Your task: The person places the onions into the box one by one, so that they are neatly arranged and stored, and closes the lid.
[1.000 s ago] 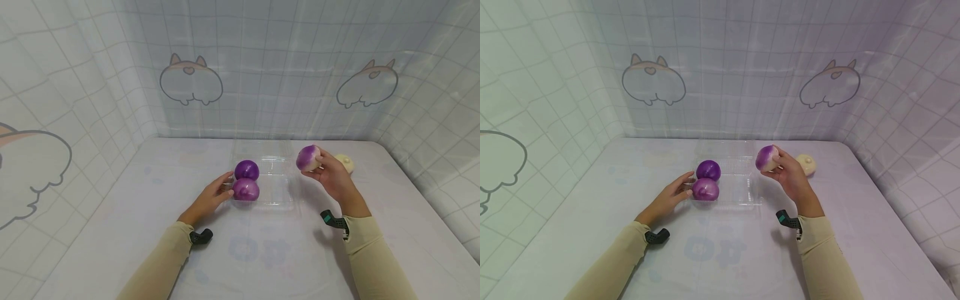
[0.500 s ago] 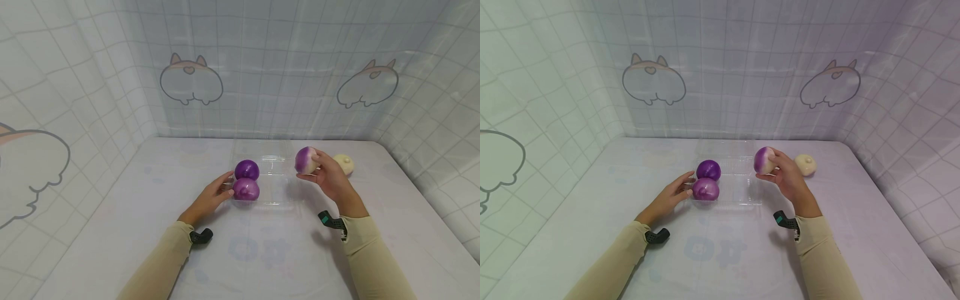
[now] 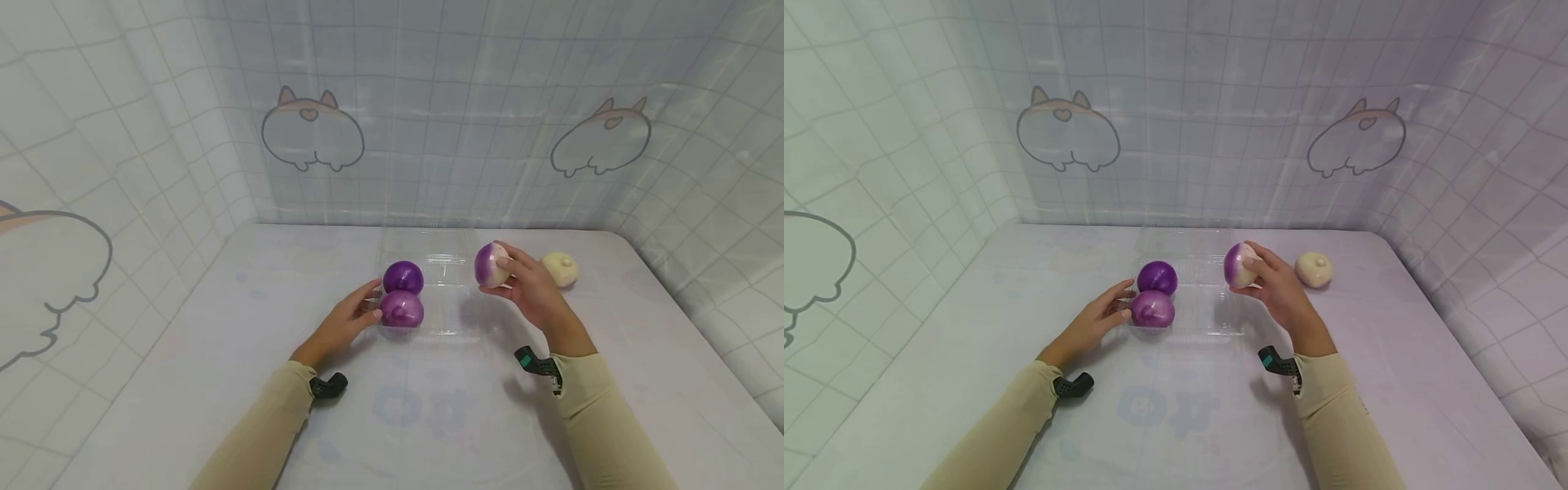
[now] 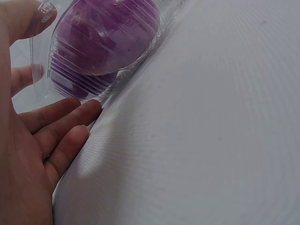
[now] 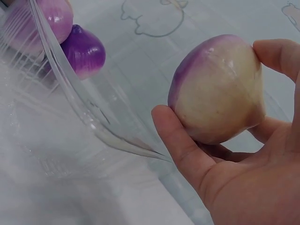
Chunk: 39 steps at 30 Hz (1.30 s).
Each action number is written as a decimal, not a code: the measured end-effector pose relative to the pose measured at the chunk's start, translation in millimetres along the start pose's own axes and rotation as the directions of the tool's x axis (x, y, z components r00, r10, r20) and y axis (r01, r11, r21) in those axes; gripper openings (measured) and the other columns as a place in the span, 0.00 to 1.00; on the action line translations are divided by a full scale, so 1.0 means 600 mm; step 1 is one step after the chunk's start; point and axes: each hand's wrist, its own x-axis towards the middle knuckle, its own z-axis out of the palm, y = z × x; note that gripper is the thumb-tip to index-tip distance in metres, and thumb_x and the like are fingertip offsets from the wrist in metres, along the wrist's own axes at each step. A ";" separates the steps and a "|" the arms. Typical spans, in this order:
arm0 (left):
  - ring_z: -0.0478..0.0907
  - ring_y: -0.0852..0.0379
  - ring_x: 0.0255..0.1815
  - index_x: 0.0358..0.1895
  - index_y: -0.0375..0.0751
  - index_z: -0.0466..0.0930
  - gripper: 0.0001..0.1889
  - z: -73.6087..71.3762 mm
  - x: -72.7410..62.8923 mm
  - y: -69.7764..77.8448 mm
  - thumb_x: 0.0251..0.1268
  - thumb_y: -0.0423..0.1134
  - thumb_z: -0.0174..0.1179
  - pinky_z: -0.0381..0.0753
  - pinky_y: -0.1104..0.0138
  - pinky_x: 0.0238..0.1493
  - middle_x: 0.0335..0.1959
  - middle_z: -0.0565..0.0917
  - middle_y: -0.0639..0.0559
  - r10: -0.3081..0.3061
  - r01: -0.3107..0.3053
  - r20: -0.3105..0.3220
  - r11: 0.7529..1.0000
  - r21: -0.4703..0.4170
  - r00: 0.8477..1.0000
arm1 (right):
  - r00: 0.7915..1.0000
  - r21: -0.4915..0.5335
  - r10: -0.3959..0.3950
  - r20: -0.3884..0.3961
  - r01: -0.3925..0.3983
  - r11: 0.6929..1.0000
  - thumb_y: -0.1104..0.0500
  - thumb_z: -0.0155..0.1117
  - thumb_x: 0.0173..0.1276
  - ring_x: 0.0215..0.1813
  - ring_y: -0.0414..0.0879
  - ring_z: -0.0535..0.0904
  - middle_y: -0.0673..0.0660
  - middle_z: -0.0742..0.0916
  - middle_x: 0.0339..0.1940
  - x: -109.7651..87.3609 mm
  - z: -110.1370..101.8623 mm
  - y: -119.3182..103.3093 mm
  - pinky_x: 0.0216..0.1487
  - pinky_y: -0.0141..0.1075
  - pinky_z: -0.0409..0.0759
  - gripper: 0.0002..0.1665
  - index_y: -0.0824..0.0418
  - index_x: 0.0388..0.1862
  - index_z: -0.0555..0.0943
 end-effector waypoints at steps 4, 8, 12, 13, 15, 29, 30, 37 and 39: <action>0.74 0.39 0.64 0.78 0.35 0.55 0.33 0.000 0.001 -0.002 0.77 0.39 0.55 0.69 0.48 0.68 0.69 0.70 0.31 0.003 -0.003 0.000 1.000 0.004 1.000 | 1.000 -0.002 0.008 -0.006 -0.008 1.000 0.55 0.55 0.79 0.63 0.57 0.71 0.59 0.65 0.70 -0.001 0.005 -0.001 0.56 0.47 0.82 0.34 0.63 0.78 0.60; 0.74 0.39 0.64 0.78 0.35 0.55 0.33 0.001 0.001 -0.003 0.77 0.39 0.55 0.69 0.48 0.68 0.69 0.70 0.32 0.008 -0.008 0.000 1.000 0.006 1.000 | 1.000 0.002 0.016 -0.005 -0.016 1.000 0.55 0.54 0.79 0.63 0.57 0.70 0.59 0.65 0.70 -0.002 0.008 -0.001 0.56 0.47 0.82 0.34 0.64 0.78 0.59; 0.74 0.39 0.64 0.78 0.34 0.54 0.33 0.002 0.001 -0.002 0.76 0.38 0.55 0.69 0.48 0.68 0.69 0.70 0.31 0.011 -0.011 -0.001 1.000 0.006 1.000 | 1.000 0.028 0.015 0.016 -0.015 1.000 0.57 0.50 0.80 0.63 0.56 0.70 0.59 0.65 0.70 -0.001 0.010 0.000 0.56 0.48 0.82 0.34 0.66 0.79 0.56; 0.74 0.39 0.64 0.78 0.34 0.55 0.33 0.002 0.000 -0.001 0.76 0.38 0.55 0.69 0.48 0.68 0.69 0.70 0.31 0.009 -0.009 -0.001 1.000 0.007 1.000 | 1.000 0.034 0.013 0.022 -0.014 0.999 0.58 0.48 0.80 0.63 0.56 0.70 0.59 0.66 0.69 -0.001 0.010 0.000 0.56 0.48 0.82 0.33 0.67 0.79 0.56; 0.74 0.38 0.64 0.78 0.34 0.55 0.33 0.001 0.001 0.000 0.77 0.39 0.55 0.69 0.48 0.68 0.69 0.70 0.31 0.006 -0.006 0.000 1.000 0.009 1.000 | 0.999 0.035 0.009 0.035 -0.011 0.999 0.59 0.45 0.80 0.62 0.55 0.71 0.58 0.66 0.69 0.000 0.010 0.001 0.56 0.47 0.82 0.32 0.67 0.79 0.55; 0.74 0.43 0.66 0.80 0.48 0.54 0.34 0.010 0.013 -0.075 0.76 0.45 0.56 0.67 0.49 0.69 0.71 0.71 0.40 0.000 0.000 -0.018 1.000 0.004 1.000 | 0.997 -0.018 0.015 0.072 -0.013 1.000 0.65 0.46 0.78 0.56 0.50 0.76 0.58 0.67 0.68 -0.002 0.014 0.011 0.56 0.44 0.82 0.35 0.64 0.81 0.53; 0.74 0.44 0.65 0.80 0.50 0.55 0.34 0.009 0.012 -0.076 0.76 0.47 0.57 0.68 0.49 0.69 0.70 0.71 0.41 0.000 0.000 -0.018 1.000 0.004 1.000 | 0.998 -0.024 0.012 0.069 -0.011 1.000 0.65 0.46 0.78 0.56 0.50 0.76 0.58 0.67 0.69 -0.003 0.015 0.012 0.56 0.44 0.82 0.35 0.64 0.81 0.53; 0.75 0.48 0.65 0.80 0.52 0.56 0.34 0.007 0.010 -0.080 0.76 0.50 0.56 0.69 0.51 0.69 0.70 0.72 0.45 0.014 -0.014 -0.017 1.000 0.013 1.000 | 1.000 -0.076 0.006 0.012 -0.005 0.997 0.60 0.52 0.78 0.57 0.50 0.76 0.59 0.67 0.69 -0.005 0.021 0.017 0.55 0.43 0.82 0.34 0.63 0.79 0.57; 0.75 0.48 0.65 0.80 0.52 0.55 0.34 0.007 0.010 -0.082 0.76 0.51 0.56 0.69 0.51 0.69 0.69 0.72 0.45 0.017 -0.016 -0.015 1.000 0.019 1.000 | 1.000 -0.094 0.005 0.004 -0.005 0.996 0.59 0.52 0.78 0.57 0.50 0.76 0.59 0.68 0.68 -0.007 0.023 0.017 0.55 0.43 0.82 0.34 0.63 0.79 0.57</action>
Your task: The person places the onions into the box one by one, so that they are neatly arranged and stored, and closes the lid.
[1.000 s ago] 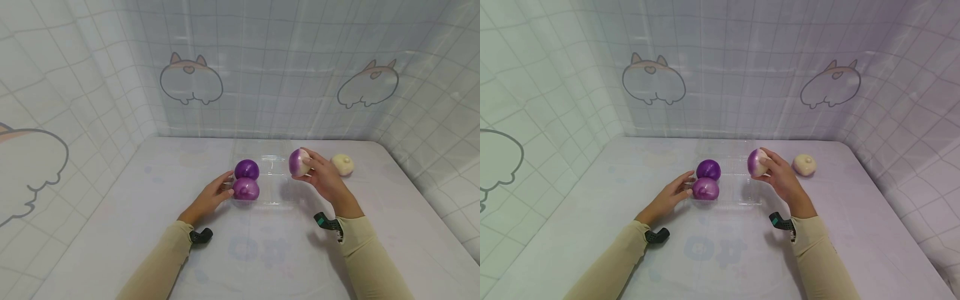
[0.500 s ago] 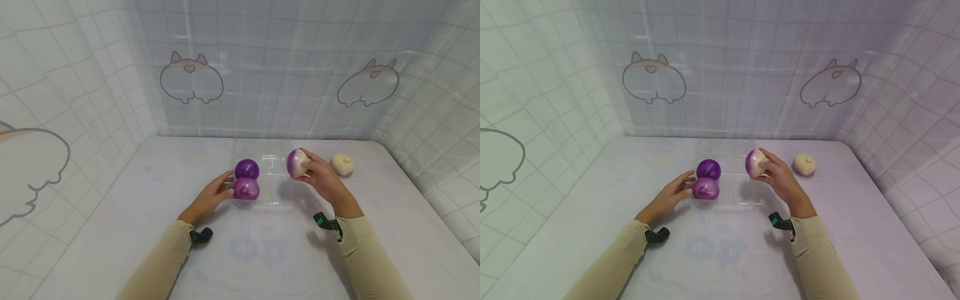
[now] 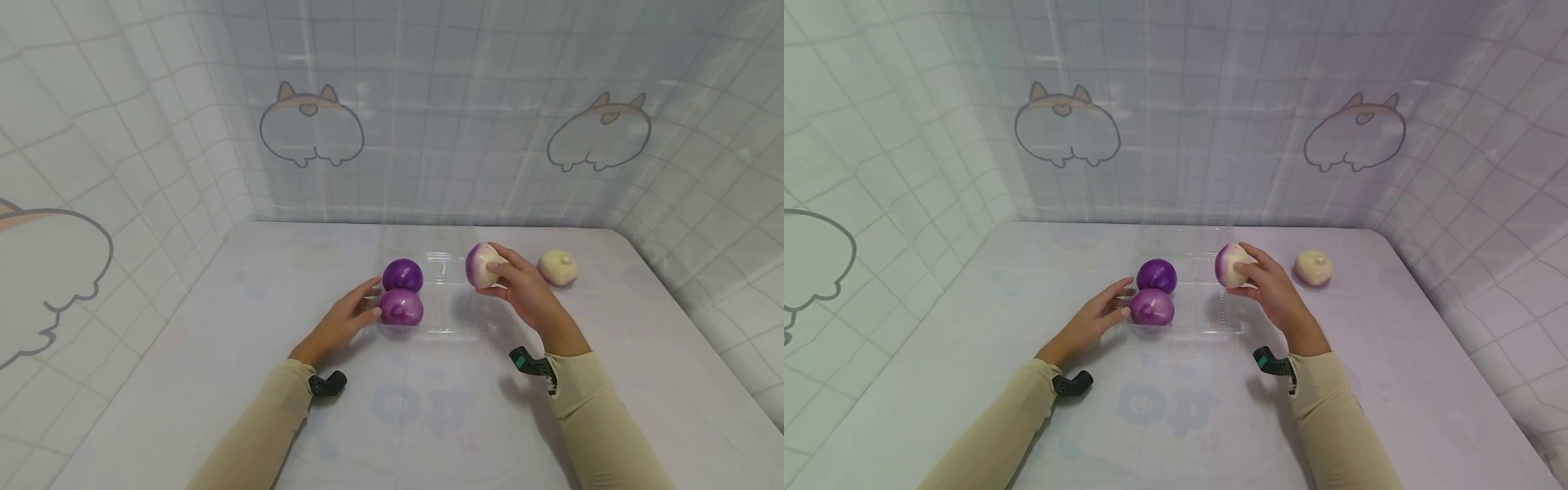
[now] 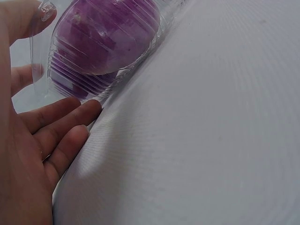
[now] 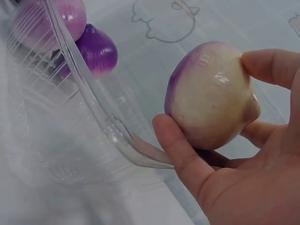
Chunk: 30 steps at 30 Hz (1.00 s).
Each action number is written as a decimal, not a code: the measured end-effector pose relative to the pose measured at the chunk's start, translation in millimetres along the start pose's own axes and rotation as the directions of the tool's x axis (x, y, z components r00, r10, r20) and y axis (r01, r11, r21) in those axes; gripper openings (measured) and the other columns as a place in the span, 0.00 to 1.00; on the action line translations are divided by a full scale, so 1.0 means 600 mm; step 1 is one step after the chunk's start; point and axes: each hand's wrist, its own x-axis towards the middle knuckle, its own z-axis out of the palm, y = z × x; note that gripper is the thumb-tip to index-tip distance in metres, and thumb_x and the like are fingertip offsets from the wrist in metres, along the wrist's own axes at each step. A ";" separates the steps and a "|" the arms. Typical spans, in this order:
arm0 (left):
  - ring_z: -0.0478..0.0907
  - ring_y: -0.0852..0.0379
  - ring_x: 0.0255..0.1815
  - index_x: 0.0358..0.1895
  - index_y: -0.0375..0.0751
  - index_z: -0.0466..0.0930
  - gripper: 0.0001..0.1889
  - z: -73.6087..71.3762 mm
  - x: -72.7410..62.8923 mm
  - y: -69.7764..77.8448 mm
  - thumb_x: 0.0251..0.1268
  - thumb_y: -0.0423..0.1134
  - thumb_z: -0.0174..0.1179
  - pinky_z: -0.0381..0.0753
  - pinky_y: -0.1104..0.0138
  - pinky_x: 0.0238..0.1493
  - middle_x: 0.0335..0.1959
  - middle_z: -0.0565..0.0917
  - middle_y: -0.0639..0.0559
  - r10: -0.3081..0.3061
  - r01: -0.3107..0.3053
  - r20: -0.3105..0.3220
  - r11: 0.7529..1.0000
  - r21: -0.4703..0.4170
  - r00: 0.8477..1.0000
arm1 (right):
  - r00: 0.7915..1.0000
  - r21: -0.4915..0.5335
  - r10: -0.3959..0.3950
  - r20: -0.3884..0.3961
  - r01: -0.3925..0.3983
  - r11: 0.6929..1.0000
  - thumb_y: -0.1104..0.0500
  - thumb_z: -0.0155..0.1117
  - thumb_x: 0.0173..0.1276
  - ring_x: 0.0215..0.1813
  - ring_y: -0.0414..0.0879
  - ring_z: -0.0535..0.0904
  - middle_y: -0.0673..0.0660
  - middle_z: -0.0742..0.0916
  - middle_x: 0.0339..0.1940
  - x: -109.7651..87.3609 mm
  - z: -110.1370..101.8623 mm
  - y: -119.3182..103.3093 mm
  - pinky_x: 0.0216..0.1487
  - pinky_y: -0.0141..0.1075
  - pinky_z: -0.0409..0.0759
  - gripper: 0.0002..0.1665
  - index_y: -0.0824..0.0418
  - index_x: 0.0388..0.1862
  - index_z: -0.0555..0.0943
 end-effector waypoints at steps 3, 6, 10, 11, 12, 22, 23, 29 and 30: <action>0.75 0.48 0.65 0.80 0.52 0.55 0.35 0.001 0.000 0.000 0.75 0.52 0.56 0.70 0.51 0.68 0.70 0.72 0.46 -0.004 0.004 0.001 1.000 0.004 1.000 | 1.000 -0.021 -0.001 -0.002 0.001 1.000 0.60 0.52 0.78 0.56 0.48 0.76 0.59 0.68 0.68 0.000 0.002 0.000 0.55 0.42 0.83 0.35 0.63 0.79 0.57; 0.74 0.48 0.65 0.80 0.52 0.55 0.34 0.000 0.000 0.001 0.76 0.51 0.56 0.69 0.51 0.68 0.70 0.72 0.45 -0.006 0.006 0.001 1.000 -0.001 1.000 | 1.000 -0.052 -0.008 -0.006 0.008 0.999 0.61 0.53 0.78 0.54 0.47 0.77 0.60 0.70 0.65 0.000 0.004 0.000 0.54 0.41 0.83 0.35 0.62 0.80 0.56; 0.74 0.46 0.65 0.80 0.50 0.55 0.34 -0.001 0.000 0.002 0.76 0.48 0.56 0.69 0.50 0.68 0.70 0.71 0.43 0.004 -0.004 0.001 1.000 -0.009 1.000 | 0.999 -0.126 -0.030 -0.013 0.028 0.992 0.60 0.57 0.77 0.51 0.47 0.79 0.62 0.72 0.61 0.000 0.009 0.003 0.53 0.41 0.83 0.36 0.61 0.80 0.58; 0.74 0.46 0.65 0.80 0.50 0.55 0.34 -0.001 0.001 0.002 0.76 0.48 0.56 0.69 0.50 0.69 0.70 0.71 0.43 0.005 -0.005 0.001 1.000 -0.013 1.000 | 0.999 -0.149 -0.038 -0.014 0.035 0.988 0.60 0.58 0.77 0.51 0.47 0.79 0.63 0.72 0.60 0.001 0.009 0.004 0.53 0.41 0.84 0.36 0.60 0.80 0.59; 0.74 0.45 0.65 0.80 0.48 0.55 0.34 -0.002 0.001 0.001 0.76 0.46 0.56 0.68 0.49 0.69 0.70 0.71 0.41 0.004 -0.004 0.003 1.000 -0.015 1.000 | 0.999 -0.172 -0.046 -0.015 0.043 0.984 0.59 0.59 0.76 0.51 0.47 0.79 0.63 0.73 0.60 0.001 0.010 0.005 0.52 0.41 0.84 0.37 0.60 0.80 0.59; 0.74 0.39 0.65 0.78 0.33 0.54 0.32 -0.013 -0.013 0.075 0.77 0.38 0.54 0.69 0.48 0.68 0.69 0.70 0.31 -0.006 0.006 0.029 1.000 0.000 1.000 | 0.997 -0.279 -0.079 -0.017 0.072 0.958 0.58 0.62 0.75 0.50 0.46 0.80 0.67 0.76 0.58 0.001 0.017 0.006 0.50 0.41 0.85 0.39 0.62 0.79 0.59; 0.74 0.39 0.65 0.78 0.33 0.54 0.32 -0.013 -0.013 0.074 0.77 0.38 0.54 0.69 0.48 0.68 0.69 0.70 0.31 -0.009 0.009 0.031 1.000 0.001 0.999 | 0.997 -0.281 -0.082 -0.014 0.075 0.957 0.58 0.62 0.74 0.50 0.46 0.80 0.67 0.76 0.58 0.001 0.017 0.006 0.50 0.41 0.85 0.39 0.62 0.79 0.60; 0.73 0.39 0.66 0.80 0.39 0.53 0.34 -0.004 -0.002 0.027 0.77 0.40 0.55 0.67 0.48 0.69 0.71 0.69 0.34 -0.023 0.023 0.022 1.000 -0.006 1.000 | 0.997 -0.312 -0.079 0.005 0.077 0.947 0.60 0.64 0.73 0.50 0.46 0.80 0.69 0.77 0.56 -0.001 0.020 0.001 0.50 0.40 0.85 0.39 0.63 0.78 0.61; 0.73 0.39 0.66 0.80 0.41 0.53 0.34 -0.002 0.001 0.018 0.77 0.41 0.55 0.67 0.48 0.69 0.71 0.69 0.35 -0.022 0.022 0.020 1.000 -0.009 1.000 | 0.997 -0.320 -0.076 0.009 0.075 0.944 0.60 0.64 0.73 0.50 0.47 0.80 0.69 0.77 0.56 -0.001 0.021 -0.001 0.50 0.40 0.85 0.39 0.63 0.78 0.62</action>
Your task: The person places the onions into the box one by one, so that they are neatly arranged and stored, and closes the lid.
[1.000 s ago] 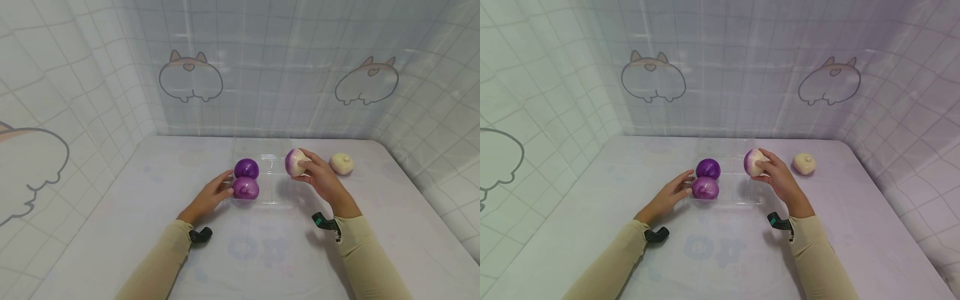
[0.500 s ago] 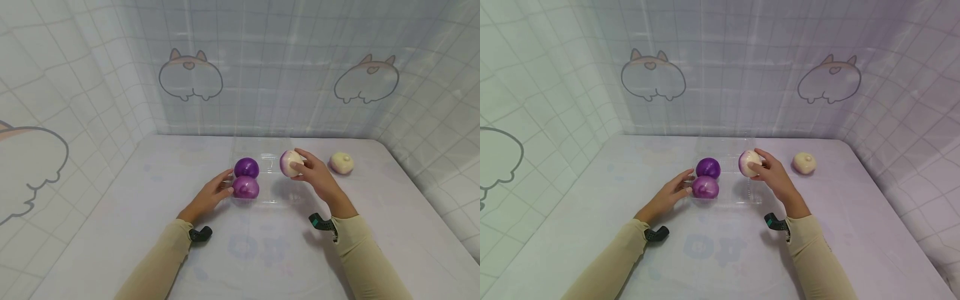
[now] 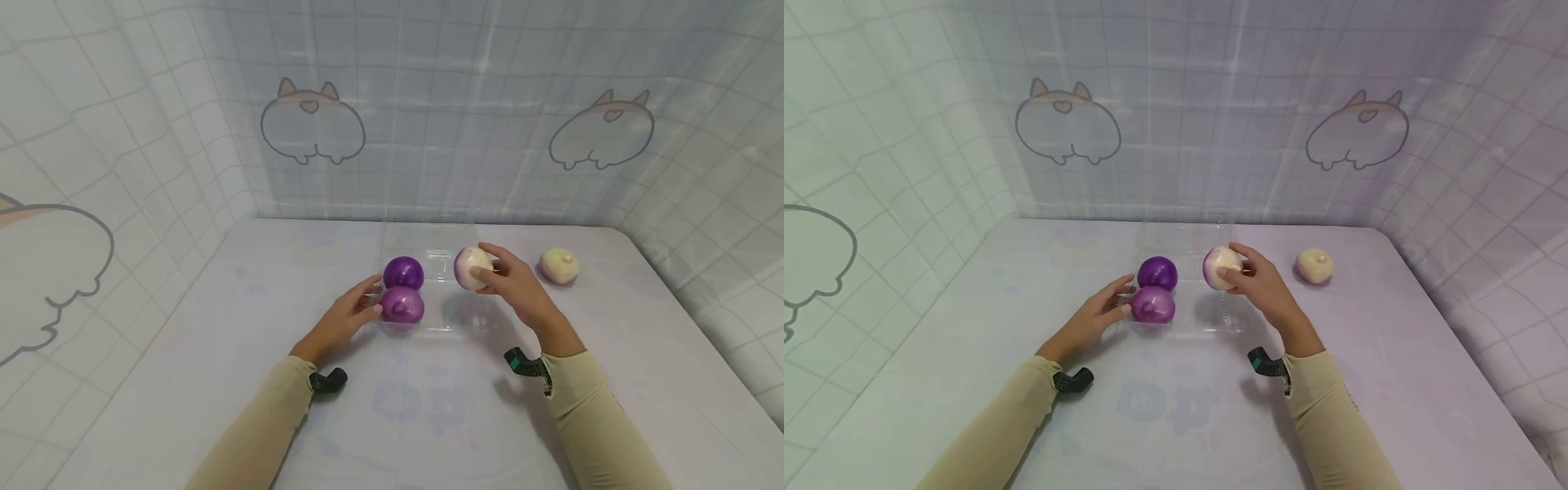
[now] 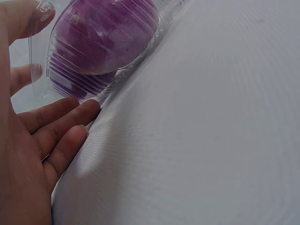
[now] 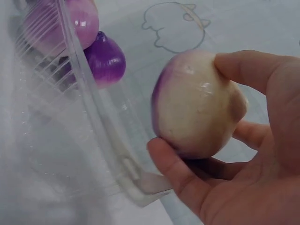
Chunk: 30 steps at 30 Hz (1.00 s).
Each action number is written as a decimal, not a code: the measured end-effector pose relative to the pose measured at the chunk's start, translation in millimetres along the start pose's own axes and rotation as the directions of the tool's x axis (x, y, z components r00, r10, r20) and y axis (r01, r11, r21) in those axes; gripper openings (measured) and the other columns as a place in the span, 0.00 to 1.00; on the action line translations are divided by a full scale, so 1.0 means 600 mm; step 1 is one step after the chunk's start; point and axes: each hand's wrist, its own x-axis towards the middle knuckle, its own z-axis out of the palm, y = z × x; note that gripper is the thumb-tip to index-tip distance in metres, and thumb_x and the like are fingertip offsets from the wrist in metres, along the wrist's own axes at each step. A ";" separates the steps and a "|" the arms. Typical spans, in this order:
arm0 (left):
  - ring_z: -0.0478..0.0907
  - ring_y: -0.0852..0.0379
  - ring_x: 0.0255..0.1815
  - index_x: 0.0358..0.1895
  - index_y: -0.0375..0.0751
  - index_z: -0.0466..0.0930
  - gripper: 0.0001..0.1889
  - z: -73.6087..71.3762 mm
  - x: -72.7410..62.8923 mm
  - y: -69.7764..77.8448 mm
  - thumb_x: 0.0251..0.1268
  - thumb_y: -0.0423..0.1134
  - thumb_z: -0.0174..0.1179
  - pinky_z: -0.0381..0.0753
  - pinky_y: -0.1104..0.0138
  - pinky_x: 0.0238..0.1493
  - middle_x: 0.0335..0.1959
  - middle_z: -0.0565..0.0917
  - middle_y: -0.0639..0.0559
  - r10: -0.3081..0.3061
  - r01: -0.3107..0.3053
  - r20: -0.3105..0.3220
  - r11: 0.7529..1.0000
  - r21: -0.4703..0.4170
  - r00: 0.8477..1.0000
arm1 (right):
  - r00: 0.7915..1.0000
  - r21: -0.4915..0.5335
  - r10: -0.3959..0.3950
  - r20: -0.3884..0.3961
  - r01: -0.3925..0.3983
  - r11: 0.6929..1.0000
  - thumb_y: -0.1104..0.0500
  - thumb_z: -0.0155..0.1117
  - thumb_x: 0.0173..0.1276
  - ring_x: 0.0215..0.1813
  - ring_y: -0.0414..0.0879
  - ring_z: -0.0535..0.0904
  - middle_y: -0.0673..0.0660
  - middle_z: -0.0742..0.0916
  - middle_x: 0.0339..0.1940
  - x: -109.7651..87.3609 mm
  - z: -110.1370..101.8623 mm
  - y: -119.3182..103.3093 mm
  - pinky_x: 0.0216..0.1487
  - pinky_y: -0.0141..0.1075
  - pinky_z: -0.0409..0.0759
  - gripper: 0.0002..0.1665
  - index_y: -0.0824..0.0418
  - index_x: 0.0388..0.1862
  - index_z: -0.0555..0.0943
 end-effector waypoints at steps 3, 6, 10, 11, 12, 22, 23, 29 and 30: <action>0.73 0.41 0.66 0.80 0.45 0.53 0.35 0.000 0.002 -0.010 0.76 0.44 0.56 0.68 0.48 0.69 0.71 0.69 0.38 0.006 -0.006 -0.009 1.000 0.007 1.000 | 1.000 -0.036 0.009 0.009 -0.008 0.999 0.59 0.64 0.73 0.50 0.48 0.79 0.69 0.77 0.56 0.002 0.002 -0.006 0.50 0.40 0.84 0.38 0.63 0.78 0.62; 0.74 0.45 0.66 0.80 0.50 0.55 0.34 -0.004 0.001 -0.011 0.76 0.46 0.57 0.69 0.50 0.69 0.71 0.70 0.42 0.009 -0.008 -0.018 1.000 0.017 1.000 | 0.999 -0.082 0.043 0.011 -0.042 0.996 0.55 0.64 0.73 0.50 0.50 0.79 0.67 0.78 0.54 0.009 0.007 -0.012 0.51 0.41 0.84 0.39 0.61 0.78 0.62; 0.75 0.46 0.65 0.80 0.52 0.56 0.34 -0.005 0.000 -0.010 0.75 0.47 0.57 0.69 0.50 0.69 0.71 0.71 0.44 0.017 -0.016 -0.025 1.000 0.022 1.000 | 0.996 -0.147 0.086 0.026 -0.081 0.986 0.51 0.64 0.72 0.49 0.52 0.79 0.67 0.79 0.52 0.019 0.012 -0.020 0.51 0.44 0.84 0.40 0.60 0.78 0.62; 0.75 0.46 0.65 0.80 0.52 0.56 0.34 -0.004 0.000 -0.010 0.75 0.47 0.57 0.69 0.50 0.68 0.71 0.71 0.44 0.018 -0.018 -0.024 1.000 0.019 1.000 | 0.995 -0.155 0.094 0.034 -0.088 0.984 0.51 0.64 0.72 0.49 0.53 0.80 0.68 0.79 0.52 0.022 0.011 -0.022 0.51 0.45 0.84 0.41 0.60 0.78 0.61; 0.75 0.46 0.64 0.80 0.52 0.56 0.34 -0.003 0.000 -0.011 0.75 0.47 0.57 0.70 0.50 0.68 0.71 0.71 0.43 0.022 -0.022 -0.023 1.000 0.018 0.999 | 0.994 -0.165 0.103 0.043 -0.094 0.982 0.50 0.64 0.72 0.50 0.54 0.80 0.68 0.79 0.53 0.023 0.011 -0.024 0.51 0.45 0.84 0.41 0.60 0.79 0.61; 0.75 0.47 0.64 0.80 0.52 0.55 0.34 0.007 0.001 -0.013 0.75 0.47 0.57 0.71 0.50 0.67 0.70 0.72 0.44 0.025 -0.024 -0.026 0.999 0.029 0.999 | 0.976 -0.230 0.175 0.129 -0.142 0.963 0.49 0.66 0.71 0.54 0.56 0.81 0.71 0.74 0.66 0.038 0.002 -0.030 0.51 0.47 0.84 0.45 0.63 0.79 0.59; 0.75 0.47 0.64 0.80 0.52 0.55 0.34 0.007 0.001 -0.013 0.75 0.47 0.57 0.71 0.50 0.67 0.70 0.72 0.44 0.026 -0.025 -0.028 0.999 0.026 0.999 | 0.975 -0.231 0.176 0.133 -0.142 0.962 0.50 0.67 0.71 0.55 0.57 0.80 0.71 0.74 0.66 0.040 0.003 -0.030 0.51 0.47 0.84 0.45 0.63 0.79 0.59; 0.75 0.47 0.64 0.80 0.52 0.56 0.34 0.004 -0.001 -0.015 0.76 0.48 0.57 0.70 0.50 0.67 0.70 0.72 0.44 0.025 -0.025 -0.026 0.999 0.034 0.999 | 0.971 -0.267 0.195 0.139 -0.153 0.952 0.50 0.70 0.68 0.54 0.58 0.79 0.71 0.76 0.61 0.045 0.009 -0.035 0.50 0.47 0.85 0.45 0.63 0.77 0.61; 0.75 0.46 0.64 0.80 0.52 0.56 0.34 0.004 -0.002 -0.015 0.76 0.48 0.57 0.70 0.50 0.67 0.70 0.72 0.43 0.024 -0.023 -0.027 0.999 0.035 0.999 | 0.970 -0.271 0.198 0.141 -0.154 0.950 0.49 0.70 0.68 0.54 0.58 0.79 0.71 0.75 0.60 0.046 0.011 -0.036 0.49 0.47 0.85 0.45 0.63 0.77 0.61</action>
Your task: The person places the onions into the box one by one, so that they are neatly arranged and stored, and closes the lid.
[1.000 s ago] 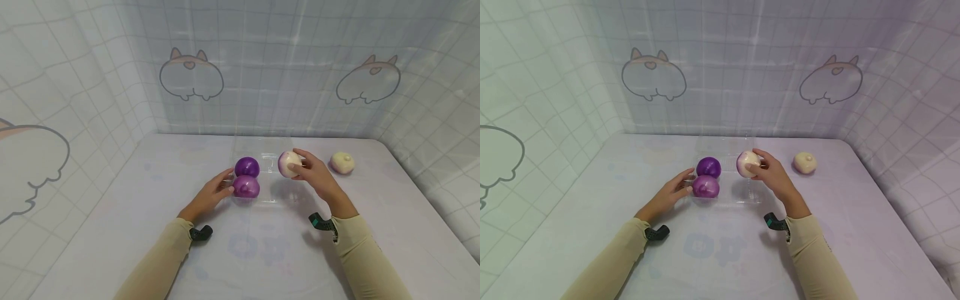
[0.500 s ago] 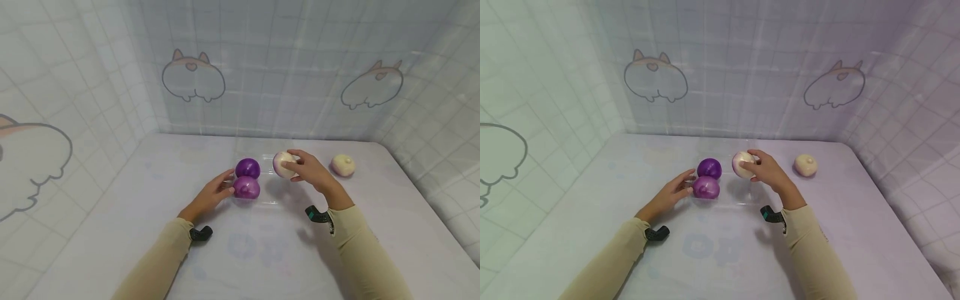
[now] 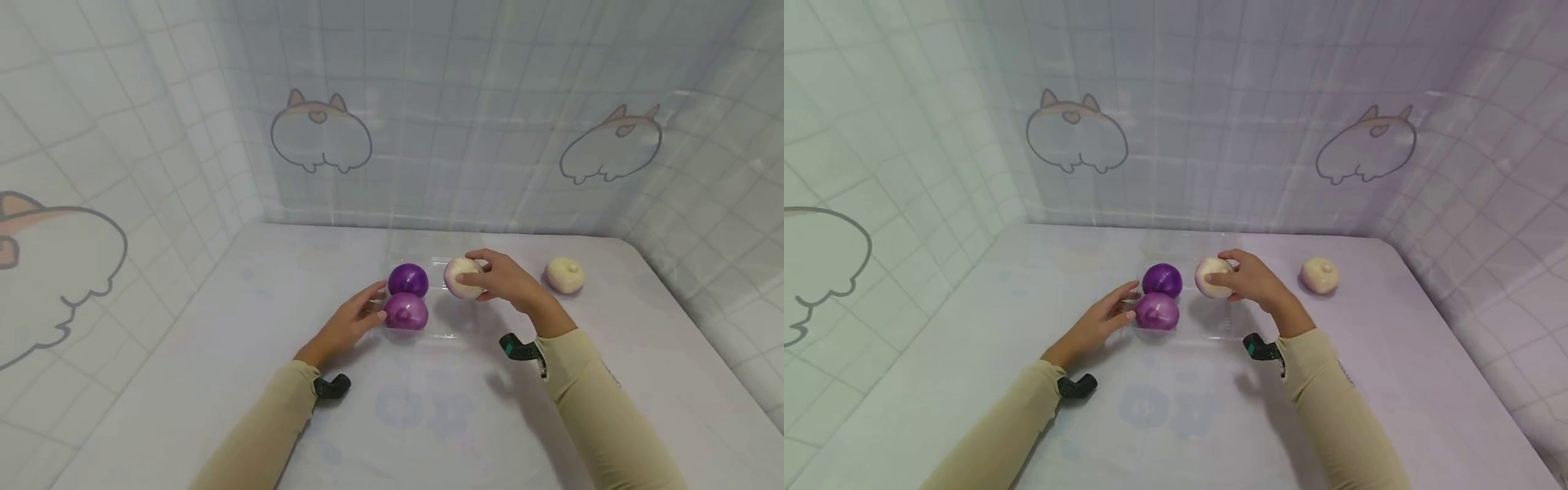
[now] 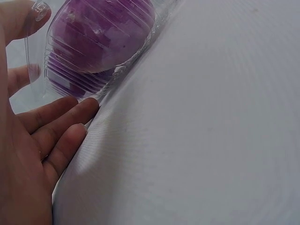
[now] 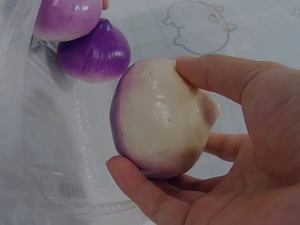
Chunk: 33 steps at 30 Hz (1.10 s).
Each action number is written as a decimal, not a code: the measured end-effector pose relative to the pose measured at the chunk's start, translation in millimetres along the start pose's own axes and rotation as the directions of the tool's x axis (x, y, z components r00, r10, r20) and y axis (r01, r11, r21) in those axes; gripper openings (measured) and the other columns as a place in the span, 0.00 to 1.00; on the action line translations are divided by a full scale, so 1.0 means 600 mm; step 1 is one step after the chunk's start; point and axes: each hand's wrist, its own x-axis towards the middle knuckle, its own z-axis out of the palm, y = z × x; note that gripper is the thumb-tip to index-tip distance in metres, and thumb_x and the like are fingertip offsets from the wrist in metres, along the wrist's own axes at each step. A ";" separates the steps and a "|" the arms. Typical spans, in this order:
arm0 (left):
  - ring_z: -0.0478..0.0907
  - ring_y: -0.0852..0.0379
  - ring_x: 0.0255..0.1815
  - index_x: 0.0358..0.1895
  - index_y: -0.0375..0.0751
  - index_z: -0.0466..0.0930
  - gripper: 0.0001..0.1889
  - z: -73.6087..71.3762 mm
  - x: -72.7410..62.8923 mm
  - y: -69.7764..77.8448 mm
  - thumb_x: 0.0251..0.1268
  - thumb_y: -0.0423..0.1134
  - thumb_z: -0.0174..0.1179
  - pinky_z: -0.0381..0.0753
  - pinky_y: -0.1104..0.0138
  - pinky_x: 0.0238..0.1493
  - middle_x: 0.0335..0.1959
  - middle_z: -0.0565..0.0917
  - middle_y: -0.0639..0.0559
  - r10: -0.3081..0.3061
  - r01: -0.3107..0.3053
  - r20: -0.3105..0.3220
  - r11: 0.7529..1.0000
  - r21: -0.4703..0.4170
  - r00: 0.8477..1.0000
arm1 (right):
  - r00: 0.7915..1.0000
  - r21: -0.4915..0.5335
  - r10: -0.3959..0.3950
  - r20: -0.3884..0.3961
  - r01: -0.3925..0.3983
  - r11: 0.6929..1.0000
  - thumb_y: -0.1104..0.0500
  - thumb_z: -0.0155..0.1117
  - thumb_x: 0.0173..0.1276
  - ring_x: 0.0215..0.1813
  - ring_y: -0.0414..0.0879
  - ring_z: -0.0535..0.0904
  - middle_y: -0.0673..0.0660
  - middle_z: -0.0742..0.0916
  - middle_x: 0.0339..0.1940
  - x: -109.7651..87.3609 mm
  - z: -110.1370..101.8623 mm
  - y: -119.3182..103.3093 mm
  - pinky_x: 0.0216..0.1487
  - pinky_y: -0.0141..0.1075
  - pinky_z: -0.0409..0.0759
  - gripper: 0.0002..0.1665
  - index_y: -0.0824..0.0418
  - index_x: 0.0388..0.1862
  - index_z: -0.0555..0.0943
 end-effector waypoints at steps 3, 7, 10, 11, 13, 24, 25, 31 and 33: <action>0.75 0.46 0.64 0.80 0.52 0.56 0.34 0.001 0.001 0.000 0.76 0.47 0.57 0.70 0.50 0.68 0.70 0.72 0.44 0.000 0.000 -0.001 1.000 -0.011 1.000 | 1.000 0.004 0.014 -0.005 -0.014 1.000 0.50 0.70 0.68 0.54 0.58 0.79 0.71 0.75 0.61 0.001 0.001 -0.003 0.48 0.47 0.85 0.46 0.64 0.77 0.61; 0.74 0.45 0.65 0.80 0.51 0.55 0.34 0.000 0.000 0.003 0.76 0.45 0.57 0.69 0.49 0.68 0.70 0.71 0.43 -0.006 0.006 0.000 1.000 -0.021 1.000 | 1.000 0.014 0.021 -0.006 -0.021 1.000 0.51 0.70 0.68 0.53 0.58 0.80 0.72 0.74 0.61 0.003 -0.001 -0.004 0.47 0.47 0.86 0.45 0.64 0.77 0.61; 0.74 0.42 0.65 0.80 0.48 0.54 0.34 0.001 0.001 0.004 0.76 0.44 0.56 0.69 0.48 0.68 0.71 0.70 0.40 -0.008 0.008 0.003 1.000 -0.025 1.000 | 1.000 0.007 0.004 0.001 -0.004 1.000 0.52 0.69 0.68 0.53 0.58 0.80 0.72 0.75 0.60 0.003 -0.004 -0.003 0.47 0.47 0.86 0.45 0.66 0.77 0.60; 0.73 0.42 0.65 0.80 0.47 0.54 0.34 0.001 0.001 0.004 0.77 0.43 0.56 0.68 0.48 0.68 0.71 0.70 0.39 -0.008 0.008 0.005 1.000 -0.026 1.000 | 1.000 0.008 0.002 0.003 -0.002 1.000 0.52 0.70 0.68 0.53 0.58 0.80 0.72 0.75 0.59 0.003 -0.004 -0.002 0.47 0.48 0.86 0.45 0.65 0.77 0.61; 0.73 0.40 0.65 0.80 0.44 0.53 0.34 0.000 0.002 0.008 0.77 0.42 0.56 0.68 0.47 0.68 0.71 0.69 0.36 -0.008 0.008 0.012 1.000 -0.024 1.000 | 1.000 0.004 -0.010 0.010 0.010 1.000 0.52 0.70 0.68 0.52 0.58 0.80 0.72 0.75 0.59 0.005 -0.005 0.000 0.48 0.48 0.85 0.45 0.66 0.77 0.60; 0.75 0.44 0.64 0.80 0.47 0.55 0.34 -0.005 -0.001 0.019 0.76 0.45 0.56 0.70 0.49 0.67 0.70 0.72 0.40 0.003 -0.003 -0.005 1.000 -0.002 1.000 | 0.998 -0.024 -0.047 0.037 0.047 0.999 0.51 0.73 0.65 0.49 0.56 0.79 0.68 0.76 0.52 0.008 -0.001 0.000 0.49 0.47 0.85 0.45 0.63 0.75 0.64; 0.74 0.42 0.64 0.80 0.45 0.55 0.33 -0.005 -0.003 0.025 0.76 0.43 0.56 0.70 0.48 0.67 0.70 0.71 0.38 0.000 0.000 -0.003 1.000 -0.007 1.000 | 0.998 -0.027 -0.045 0.038 0.046 0.999 0.51 0.73 0.65 0.49 0.56 0.79 0.68 0.76 0.52 0.008 -0.001 0.000 0.49 0.47 0.85 0.45 0.63 0.75 0.64; 0.73 0.39 0.65 0.80 0.44 0.54 0.34 -0.002 0.001 0.018 0.77 0.41 0.55 0.69 0.46 0.67 0.70 0.70 0.35 -0.003 0.003 0.004 1.000 -0.023 1.000 | 0.997 -0.043 -0.055 0.052 0.057 0.997 0.52 0.73 0.65 0.47 0.56 0.80 0.68 0.78 0.51 0.005 -0.003 0.002 0.48 0.47 0.85 0.45 0.64 0.75 0.64; 0.74 0.41 0.65 0.80 0.47 0.54 0.34 0.000 0.003 0.010 0.76 0.43 0.56 0.70 0.47 0.67 0.70 0.70 0.37 -0.001 0.001 0.004 1.000 -0.021 1.000 | 0.997 -0.047 -0.054 0.058 0.057 0.997 0.52 0.73 0.65 0.47 0.56 0.80 0.68 0.78 0.52 0.005 -0.004 0.003 0.48 0.47 0.85 0.45 0.64 0.75 0.64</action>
